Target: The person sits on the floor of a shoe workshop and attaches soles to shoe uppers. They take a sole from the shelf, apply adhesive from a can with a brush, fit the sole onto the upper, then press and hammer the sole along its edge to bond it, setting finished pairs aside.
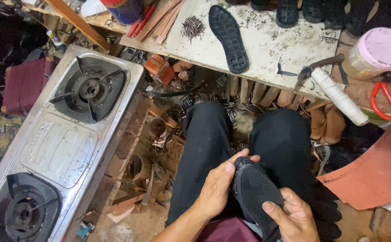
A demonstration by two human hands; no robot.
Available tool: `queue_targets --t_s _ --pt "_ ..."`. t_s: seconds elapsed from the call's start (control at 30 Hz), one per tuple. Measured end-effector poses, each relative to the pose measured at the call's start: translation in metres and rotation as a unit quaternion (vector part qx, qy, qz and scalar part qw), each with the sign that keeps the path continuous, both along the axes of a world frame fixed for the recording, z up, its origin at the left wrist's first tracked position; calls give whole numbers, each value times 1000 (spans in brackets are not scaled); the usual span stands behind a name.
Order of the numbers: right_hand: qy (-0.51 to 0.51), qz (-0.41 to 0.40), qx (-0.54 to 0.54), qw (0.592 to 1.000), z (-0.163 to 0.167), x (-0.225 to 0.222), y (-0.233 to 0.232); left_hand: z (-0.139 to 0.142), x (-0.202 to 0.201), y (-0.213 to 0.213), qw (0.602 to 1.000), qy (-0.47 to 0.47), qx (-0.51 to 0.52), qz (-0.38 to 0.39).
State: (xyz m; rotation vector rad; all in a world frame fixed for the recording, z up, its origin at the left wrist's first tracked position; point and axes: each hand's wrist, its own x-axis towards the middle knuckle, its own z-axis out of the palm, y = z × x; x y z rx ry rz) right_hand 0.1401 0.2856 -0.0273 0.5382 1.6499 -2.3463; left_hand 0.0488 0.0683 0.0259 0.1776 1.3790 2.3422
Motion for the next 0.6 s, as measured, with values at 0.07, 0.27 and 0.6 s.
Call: queue_targets --t_s 0.07,0.27,0.6 --pt "-6 2 12 1000 2 -1 0 1 0 -1 1000 9 -9 -4" --pt "-5 22 38 999 3 -1 2 8 1 -4 998 62 -7 -9" --pt "-26 67 83 994 -3 6 6 34 4 -17 955 180 -231 36"
